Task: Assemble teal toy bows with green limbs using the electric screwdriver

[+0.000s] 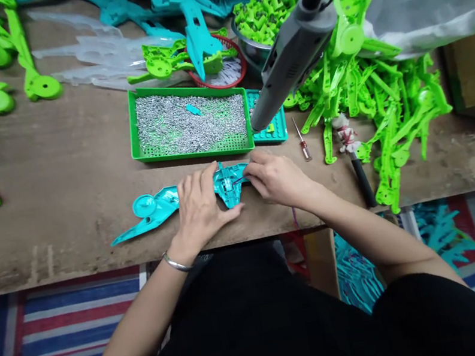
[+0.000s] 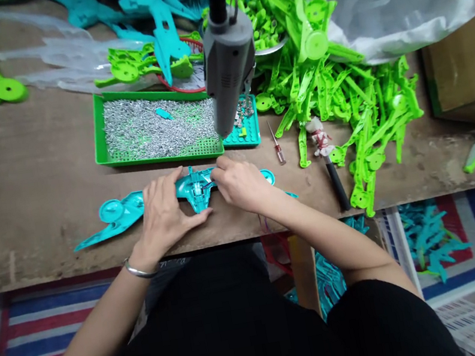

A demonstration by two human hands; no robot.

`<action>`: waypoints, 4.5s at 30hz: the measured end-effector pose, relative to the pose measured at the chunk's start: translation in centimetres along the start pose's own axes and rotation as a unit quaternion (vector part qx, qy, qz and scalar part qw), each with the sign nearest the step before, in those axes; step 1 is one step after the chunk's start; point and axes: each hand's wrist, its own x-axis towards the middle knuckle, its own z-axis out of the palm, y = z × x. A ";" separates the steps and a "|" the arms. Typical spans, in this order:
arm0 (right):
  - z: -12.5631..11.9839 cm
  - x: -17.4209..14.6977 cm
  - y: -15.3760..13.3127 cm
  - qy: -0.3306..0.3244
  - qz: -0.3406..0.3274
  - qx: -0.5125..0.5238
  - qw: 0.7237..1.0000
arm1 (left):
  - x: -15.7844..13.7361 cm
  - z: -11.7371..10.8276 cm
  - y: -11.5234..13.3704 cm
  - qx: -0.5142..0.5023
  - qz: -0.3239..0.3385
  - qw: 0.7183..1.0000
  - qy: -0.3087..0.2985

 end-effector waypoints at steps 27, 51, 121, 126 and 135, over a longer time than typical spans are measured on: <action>4.3 -2.7 1.2 0.236 -0.052 0.205 0.948 | -0.7 -1.0 4.6 -0.683 -0.410 0.604 0.014; 2.0 -2.3 -1.2 0.080 0.032 0.162 0.983 | -1.3 0.3 5.0 -0.719 -0.386 0.574 0.064; 4.4 -4.3 -1.4 0.189 0.003 0.270 0.944 | -2.5 -0.8 0.6 -0.131 -0.097 0.984 0.074; 3.4 -4.4 -0.4 0.139 0.118 0.186 0.965 | -3.0 -0.5 0.6 -0.130 -0.075 0.983 0.107; 1.7 -1.7 -0.6 -0.068 0.141 0.181 0.971 | -4.2 0.5 0.7 -0.091 -0.030 0.983 0.154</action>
